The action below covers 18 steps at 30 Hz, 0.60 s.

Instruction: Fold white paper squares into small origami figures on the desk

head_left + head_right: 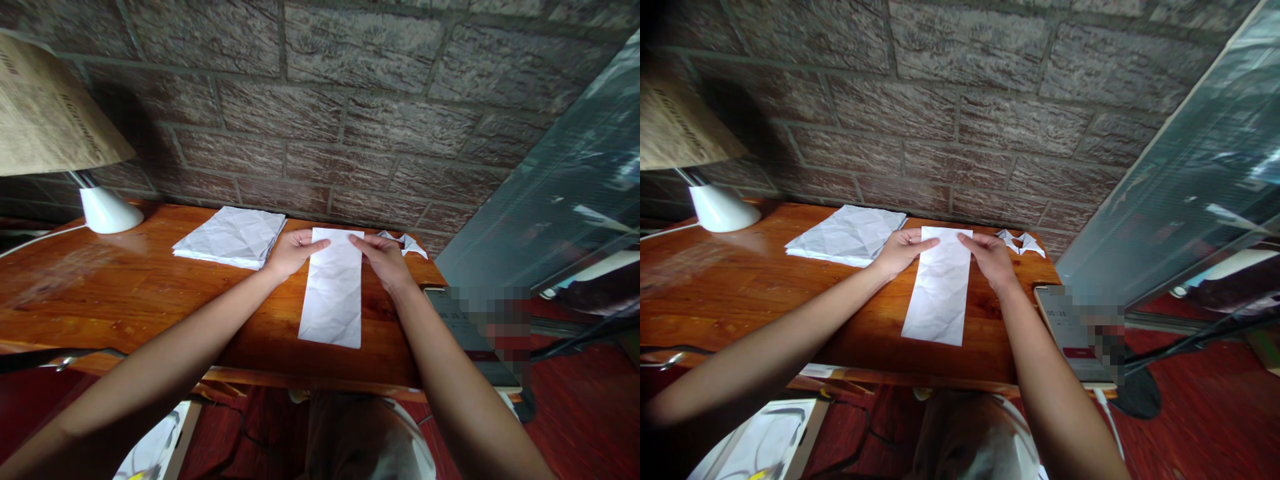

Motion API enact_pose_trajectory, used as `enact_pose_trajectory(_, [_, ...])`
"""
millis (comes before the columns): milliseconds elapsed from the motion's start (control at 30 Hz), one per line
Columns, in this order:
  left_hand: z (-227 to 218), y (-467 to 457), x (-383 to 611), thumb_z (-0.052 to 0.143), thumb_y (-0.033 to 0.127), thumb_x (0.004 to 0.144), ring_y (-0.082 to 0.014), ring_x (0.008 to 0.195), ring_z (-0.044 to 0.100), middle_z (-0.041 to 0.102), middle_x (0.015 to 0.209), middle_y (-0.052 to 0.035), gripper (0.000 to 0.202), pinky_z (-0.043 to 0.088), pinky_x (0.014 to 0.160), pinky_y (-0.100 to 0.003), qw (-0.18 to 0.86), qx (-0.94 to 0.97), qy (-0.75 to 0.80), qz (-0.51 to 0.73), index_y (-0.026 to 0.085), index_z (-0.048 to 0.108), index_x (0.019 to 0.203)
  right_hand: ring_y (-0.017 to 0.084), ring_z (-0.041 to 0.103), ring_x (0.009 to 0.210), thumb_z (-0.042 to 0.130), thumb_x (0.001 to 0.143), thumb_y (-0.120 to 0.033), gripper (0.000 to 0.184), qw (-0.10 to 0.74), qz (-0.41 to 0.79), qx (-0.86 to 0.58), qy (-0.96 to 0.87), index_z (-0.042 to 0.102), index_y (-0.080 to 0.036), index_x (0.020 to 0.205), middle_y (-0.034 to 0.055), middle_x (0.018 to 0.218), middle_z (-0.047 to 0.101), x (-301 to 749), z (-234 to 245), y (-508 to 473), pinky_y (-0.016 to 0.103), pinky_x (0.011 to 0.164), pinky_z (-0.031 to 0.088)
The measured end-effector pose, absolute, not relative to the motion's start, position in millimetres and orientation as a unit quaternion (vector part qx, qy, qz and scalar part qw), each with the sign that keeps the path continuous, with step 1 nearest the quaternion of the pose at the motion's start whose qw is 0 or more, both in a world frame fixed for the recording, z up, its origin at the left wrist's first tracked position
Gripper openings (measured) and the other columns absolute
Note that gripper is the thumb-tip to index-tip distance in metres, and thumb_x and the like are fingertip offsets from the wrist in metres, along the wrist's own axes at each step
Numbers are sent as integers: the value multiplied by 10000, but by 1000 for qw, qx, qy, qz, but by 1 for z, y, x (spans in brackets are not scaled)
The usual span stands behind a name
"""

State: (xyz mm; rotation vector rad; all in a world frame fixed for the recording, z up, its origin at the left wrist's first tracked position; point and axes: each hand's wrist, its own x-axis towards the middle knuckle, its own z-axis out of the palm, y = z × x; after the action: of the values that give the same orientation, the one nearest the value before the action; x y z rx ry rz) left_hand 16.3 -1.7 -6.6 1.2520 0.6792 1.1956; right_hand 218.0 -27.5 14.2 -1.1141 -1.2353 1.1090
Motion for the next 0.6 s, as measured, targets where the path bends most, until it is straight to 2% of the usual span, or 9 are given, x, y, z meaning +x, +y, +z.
enact_pose_trajectory(100, [-6, -2, 16, 890, 493, 642, -227, 852, 727, 793, 875, -58, 445, 558, 842, -354, 589, 540, 302, 520, 159, 786, 916, 193, 698, 738, 866, 668, -508, 302, 543, 463, -470, -520, 785, -228, 747, 15, 827, 793, 218, 14, -27, 335, 741, 551])
enact_pose_trajectory(233, [-6, 2, 15, 802, 589, 718, -182, 735, 681, 722, 719, -18, 424, 532, 686, -280, 563, 544, 337, 522, 173, 737, 766, 198, 684, 725, 864, 664, -527, 321, 541, 463, -467, -525, 776, -226, 733, 13, 785, 774, 217, 14, -27, 343, 728, 541])
enact_pose_trajectory(333, [-7, 4, 13, 777, 601, 738, -166, 686, 645, 681, 672, -8, 430, 499, 619, -258, 554, 546, 347, 524, 178, 703, 721, 204, 674, 728, 847, 671, -561, 351, 536, 458, -469, -532, 762, -225, 725, 16, 769, 761, 218, 14, -27, 346, 712, 533])
enact_pose_trajectory(467, [-6, 4, 14, 795, 604, 715, -165, 686, 638, 672, 666, -6, 435, 496, 621, -256, 550, 543, 343, 533, 179, 702, 716, 193, 661, 722, 839, 660, -598, 385, 539, 456, -472, -529, 729, -229, 672, 10, 748, 747, 218, 14, -27, 325, 693, 526])
enact_pose_trajectory(600, [-5, 2, 15, 848, 591, 651, -177, 742, 669, 721, 733, -17, 445, 528, 694, -275, 568, 532, 336, 530, 177, 739, 773, 189, 660, 717, 865, 636, -568, 354, 559, 460, -464, -510, 758, -243, 729, 9, 782, 760, 218, 13, -26, 321, 688, 527])
